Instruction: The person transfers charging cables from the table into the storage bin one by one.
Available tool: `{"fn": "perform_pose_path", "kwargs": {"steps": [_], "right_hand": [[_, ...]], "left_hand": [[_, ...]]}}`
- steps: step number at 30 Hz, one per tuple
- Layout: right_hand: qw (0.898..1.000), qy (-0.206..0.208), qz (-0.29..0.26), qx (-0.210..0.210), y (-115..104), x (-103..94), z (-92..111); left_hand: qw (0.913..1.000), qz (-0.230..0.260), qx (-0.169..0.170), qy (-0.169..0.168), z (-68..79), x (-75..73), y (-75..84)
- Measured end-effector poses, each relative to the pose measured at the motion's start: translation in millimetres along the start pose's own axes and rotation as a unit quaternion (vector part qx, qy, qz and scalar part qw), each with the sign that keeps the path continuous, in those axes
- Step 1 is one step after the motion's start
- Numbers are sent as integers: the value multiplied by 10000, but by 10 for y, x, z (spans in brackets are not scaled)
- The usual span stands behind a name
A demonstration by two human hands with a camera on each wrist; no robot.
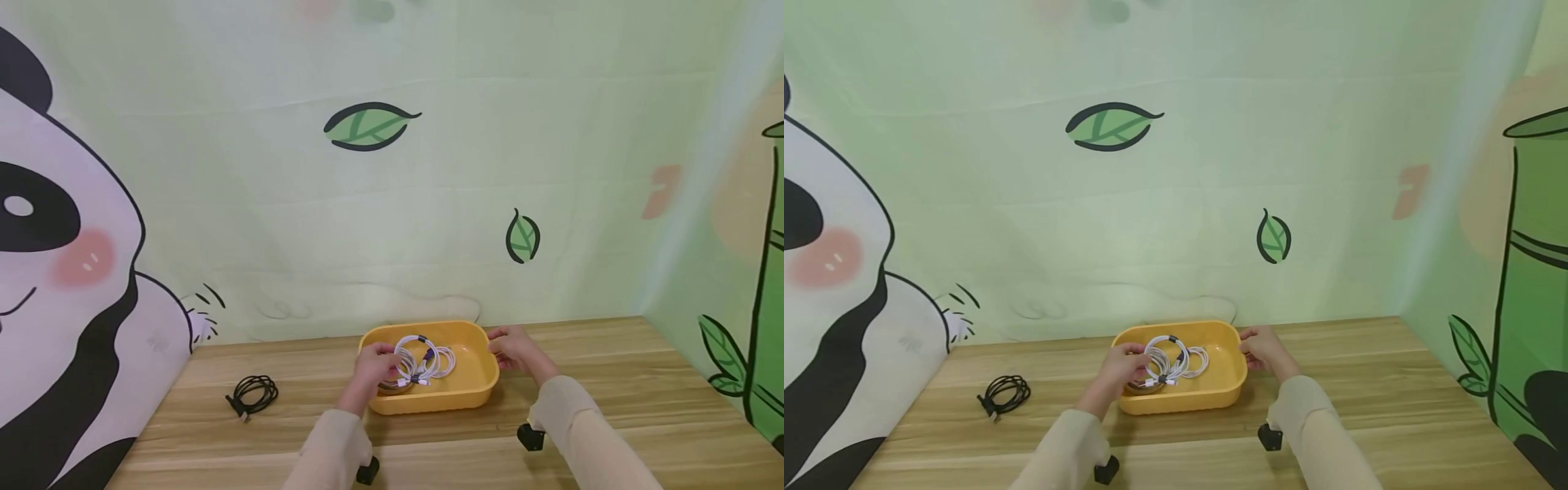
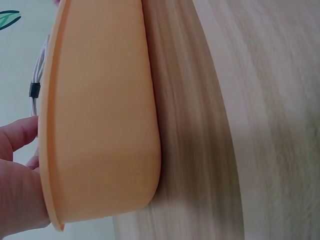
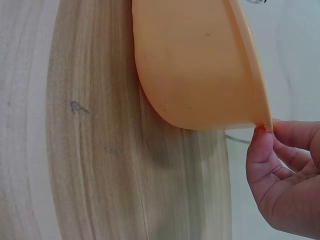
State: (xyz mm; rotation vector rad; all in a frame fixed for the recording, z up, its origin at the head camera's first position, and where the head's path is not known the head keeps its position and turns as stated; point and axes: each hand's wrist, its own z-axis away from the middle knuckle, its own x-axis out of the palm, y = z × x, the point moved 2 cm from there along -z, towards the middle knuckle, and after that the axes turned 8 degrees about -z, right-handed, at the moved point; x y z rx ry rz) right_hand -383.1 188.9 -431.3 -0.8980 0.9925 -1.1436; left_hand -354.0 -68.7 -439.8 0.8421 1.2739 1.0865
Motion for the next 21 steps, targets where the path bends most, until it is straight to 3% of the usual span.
{"fn": "perform_pose_path", "kwargs": {"steps": [21], "right_hand": [[10000,80,29,46,10,-8,-16]], "left_hand": [[9996,-141,161,-165,16,257,2]]}}
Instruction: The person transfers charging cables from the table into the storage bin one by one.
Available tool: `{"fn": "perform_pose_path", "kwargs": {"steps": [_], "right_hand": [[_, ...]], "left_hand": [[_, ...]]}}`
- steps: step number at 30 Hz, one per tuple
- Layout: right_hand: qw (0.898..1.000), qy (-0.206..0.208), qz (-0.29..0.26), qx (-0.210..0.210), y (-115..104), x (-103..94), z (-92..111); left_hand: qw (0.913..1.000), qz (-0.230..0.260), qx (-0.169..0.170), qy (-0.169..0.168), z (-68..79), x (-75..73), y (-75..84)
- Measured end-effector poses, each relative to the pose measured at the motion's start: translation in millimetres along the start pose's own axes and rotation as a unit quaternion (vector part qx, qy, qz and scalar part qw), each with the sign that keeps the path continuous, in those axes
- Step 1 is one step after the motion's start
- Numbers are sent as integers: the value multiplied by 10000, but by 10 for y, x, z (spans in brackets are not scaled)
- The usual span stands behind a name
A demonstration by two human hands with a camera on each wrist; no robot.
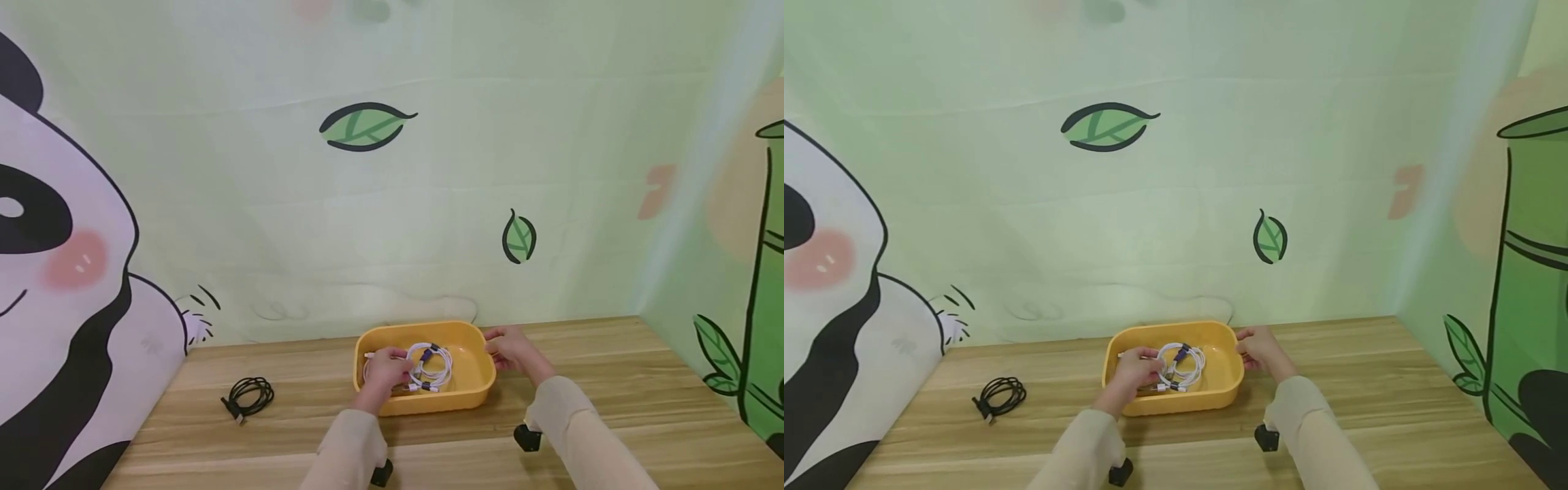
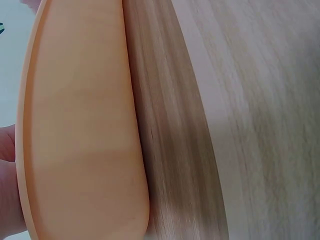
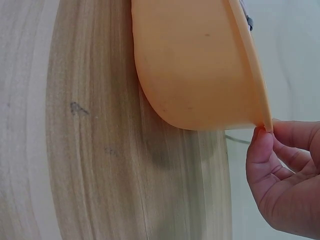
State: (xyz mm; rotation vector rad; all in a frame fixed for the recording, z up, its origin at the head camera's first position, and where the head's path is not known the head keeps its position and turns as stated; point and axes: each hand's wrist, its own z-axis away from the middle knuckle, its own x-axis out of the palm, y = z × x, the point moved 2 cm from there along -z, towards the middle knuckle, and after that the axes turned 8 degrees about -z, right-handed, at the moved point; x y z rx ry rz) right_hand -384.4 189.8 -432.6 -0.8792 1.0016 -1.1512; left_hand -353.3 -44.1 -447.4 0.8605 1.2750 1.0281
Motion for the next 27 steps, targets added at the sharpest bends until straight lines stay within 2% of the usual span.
{"fn": "perform_pose_path", "kwargs": {"steps": [5,7,11,17,27], "right_hand": [[10000,3,9,-21,14,-12,-32],[9998,-126,-78,-101,23,-24,-43],[9999,-104,-81,-99,26,-16,-44],[9999,155,32,-51,9,15,-16],[9998,179,103,-66,31,4,-50]], "left_hand": [[9998,-153,-105,1,-23,49,14],[9997,-183,-143,-15,-29,65,17],[9995,-199,-173,-182,-34,96,15],[9988,-252,3,-417,-43,131,6],[9974,-510,189,-472,-89,209,-8]]}}
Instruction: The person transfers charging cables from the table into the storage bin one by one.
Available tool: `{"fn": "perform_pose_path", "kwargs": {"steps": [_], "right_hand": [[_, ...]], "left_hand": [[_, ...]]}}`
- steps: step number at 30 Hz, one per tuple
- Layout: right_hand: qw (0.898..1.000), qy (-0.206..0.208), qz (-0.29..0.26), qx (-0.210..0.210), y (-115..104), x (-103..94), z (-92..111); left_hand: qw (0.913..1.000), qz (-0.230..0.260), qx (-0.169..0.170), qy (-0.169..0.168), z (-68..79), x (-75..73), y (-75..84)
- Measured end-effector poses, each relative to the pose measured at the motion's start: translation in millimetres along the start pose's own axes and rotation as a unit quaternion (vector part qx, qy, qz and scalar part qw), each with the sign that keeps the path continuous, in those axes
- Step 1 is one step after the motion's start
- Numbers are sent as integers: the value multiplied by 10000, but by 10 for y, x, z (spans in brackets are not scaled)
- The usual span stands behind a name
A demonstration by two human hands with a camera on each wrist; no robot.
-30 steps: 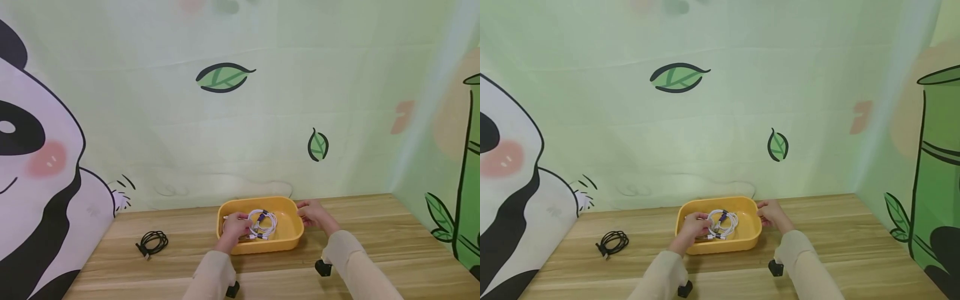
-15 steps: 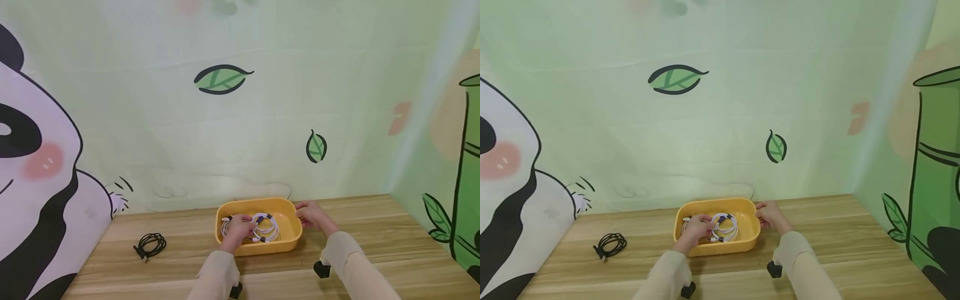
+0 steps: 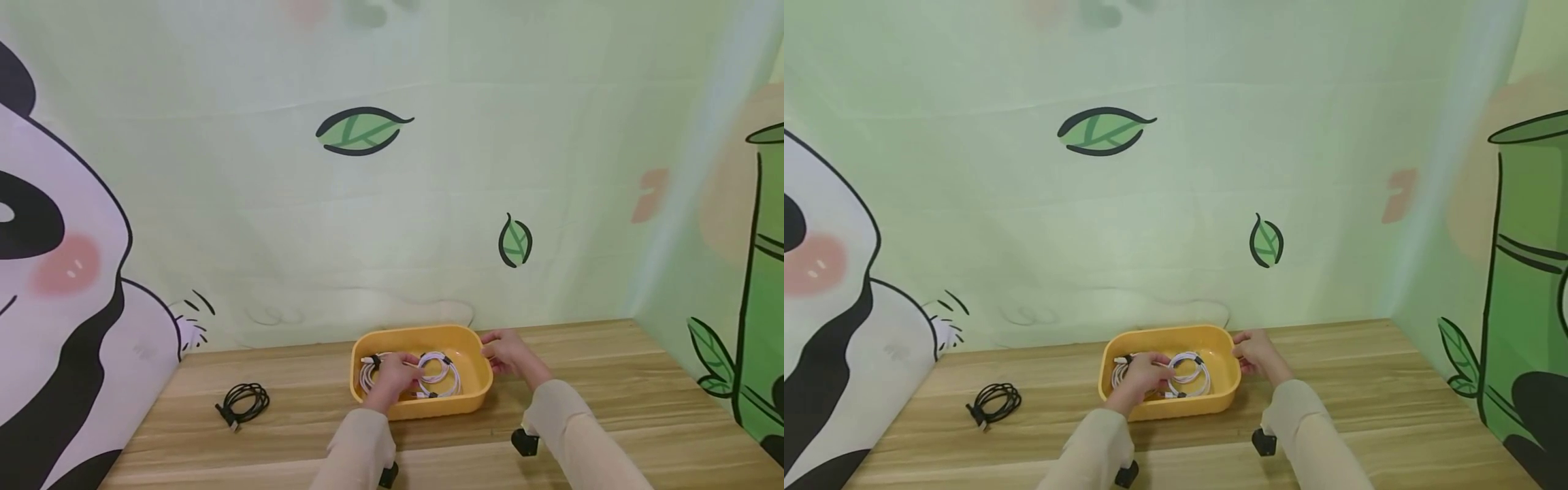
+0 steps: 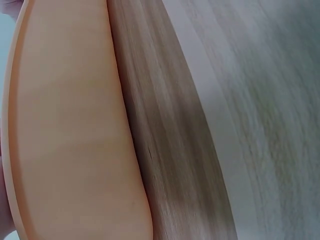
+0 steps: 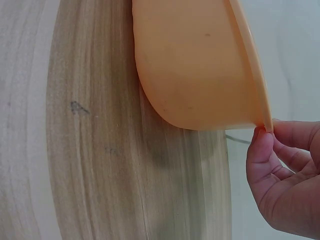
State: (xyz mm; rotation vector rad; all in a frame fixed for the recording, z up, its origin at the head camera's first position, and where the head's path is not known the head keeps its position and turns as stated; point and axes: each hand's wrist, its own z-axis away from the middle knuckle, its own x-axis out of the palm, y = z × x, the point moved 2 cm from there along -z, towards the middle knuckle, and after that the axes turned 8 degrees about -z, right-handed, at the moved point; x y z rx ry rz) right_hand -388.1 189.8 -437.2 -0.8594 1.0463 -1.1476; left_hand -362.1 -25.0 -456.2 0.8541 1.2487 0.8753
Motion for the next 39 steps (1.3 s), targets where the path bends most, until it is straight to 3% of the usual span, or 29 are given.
{"fn": "perform_pose_path", "kwargs": {"steps": [7,10,11,14,17,18,21,25,27,30,32,36,39], "right_hand": [[9999,77,41,131,-17,0,16],[9998,79,54,150,-12,-5,10],[9998,84,49,151,-10,-6,10],[9999,79,60,120,-5,-7,10],[9999,93,31,85,-1,-7,10],[9999,87,29,71,2,-7,7],[10000,41,-4,42,6,-5,7],[10000,-12,-47,59,4,-3,11],[10000,2,-62,77,4,-4,9],[10000,11,-49,60,-1,-6,14],[10000,-20,-31,25,3,-5,17],[10000,-42,-82,-21,6,-3,20],[10000,-52,-80,-7,-1,-5,20]], "left_hand": [[9999,-116,34,-46,-57,78,-20],[9998,-172,76,-54,-201,138,-146],[9994,-61,328,-88,-312,176,-260],[9984,-15,546,-122,-411,223,-367],[9988,29,455,-153,-329,215,-276],[9997,-50,215,-126,-231,191,-170],[9995,-80,301,-86,-160,196,-97],[9956,131,917,-135,-536,355,-464],[9951,120,968,-132,-639,410,-542],[9984,38,540,-128,-643,444,-510],[9993,-101,366,-67,-530,416,-381],[9994,110,246,-201,-766,513,-613],[9992,-17,288,-292,-1087,662,-936]]}}
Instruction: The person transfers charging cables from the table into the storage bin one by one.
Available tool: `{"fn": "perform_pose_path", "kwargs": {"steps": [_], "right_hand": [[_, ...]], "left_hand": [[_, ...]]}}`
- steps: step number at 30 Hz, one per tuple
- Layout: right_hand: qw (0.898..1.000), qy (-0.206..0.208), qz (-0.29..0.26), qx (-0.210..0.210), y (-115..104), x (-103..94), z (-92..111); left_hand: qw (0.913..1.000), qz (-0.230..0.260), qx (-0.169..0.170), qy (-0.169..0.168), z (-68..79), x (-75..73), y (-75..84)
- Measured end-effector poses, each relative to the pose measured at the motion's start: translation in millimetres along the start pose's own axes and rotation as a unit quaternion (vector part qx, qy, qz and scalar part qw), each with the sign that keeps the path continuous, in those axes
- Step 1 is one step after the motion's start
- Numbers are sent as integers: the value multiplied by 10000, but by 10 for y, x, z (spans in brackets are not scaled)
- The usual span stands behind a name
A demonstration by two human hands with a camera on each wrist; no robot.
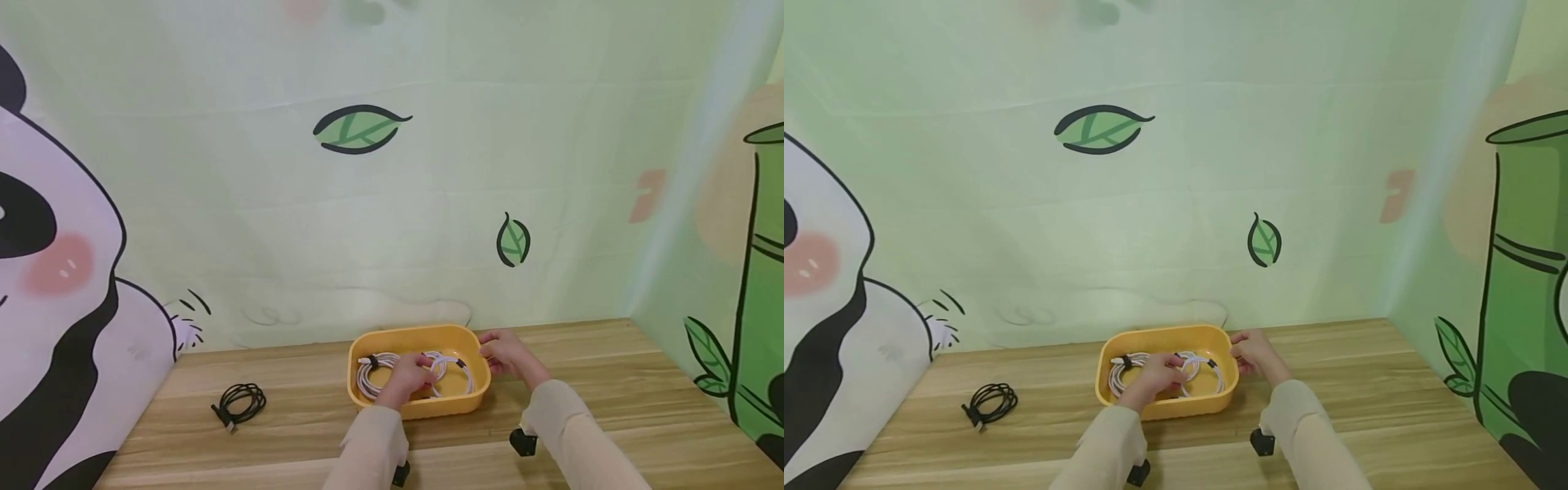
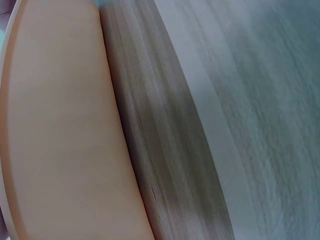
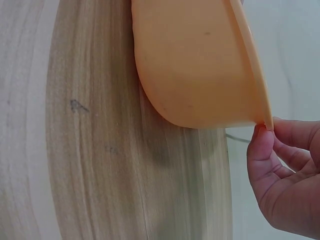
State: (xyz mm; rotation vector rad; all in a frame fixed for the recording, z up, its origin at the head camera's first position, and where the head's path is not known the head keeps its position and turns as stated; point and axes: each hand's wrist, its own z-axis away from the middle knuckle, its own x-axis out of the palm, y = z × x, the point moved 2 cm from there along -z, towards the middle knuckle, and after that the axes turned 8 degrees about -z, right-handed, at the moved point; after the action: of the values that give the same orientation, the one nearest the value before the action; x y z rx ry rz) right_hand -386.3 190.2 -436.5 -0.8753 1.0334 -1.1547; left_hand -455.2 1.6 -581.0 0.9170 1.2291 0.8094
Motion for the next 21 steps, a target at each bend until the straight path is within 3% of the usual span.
{"fn": "perform_pose_path", "kwargs": {"steps": [3,7,10,15,18,21], "right_hand": [[10000,3,24,40,-9,-6,4],[10000,4,-4,50,-12,-11,8],[10000,-24,-14,19,-9,-12,12],[10000,-70,-30,1,-13,-8,18],[10000,-39,-58,19,-18,-6,24],[10000,-45,-59,16,-21,-4,27]], "left_hand": [[9997,-261,40,5,-268,131,-267],[9997,-153,111,-124,-598,264,-593],[9996,-101,148,-219,-811,342,-813],[9987,-438,145,-235,-1138,481,-1136],[9975,-649,211,-186,-1273,540,-1265],[9967,-755,246,-154,-1220,524,-1205]]}}
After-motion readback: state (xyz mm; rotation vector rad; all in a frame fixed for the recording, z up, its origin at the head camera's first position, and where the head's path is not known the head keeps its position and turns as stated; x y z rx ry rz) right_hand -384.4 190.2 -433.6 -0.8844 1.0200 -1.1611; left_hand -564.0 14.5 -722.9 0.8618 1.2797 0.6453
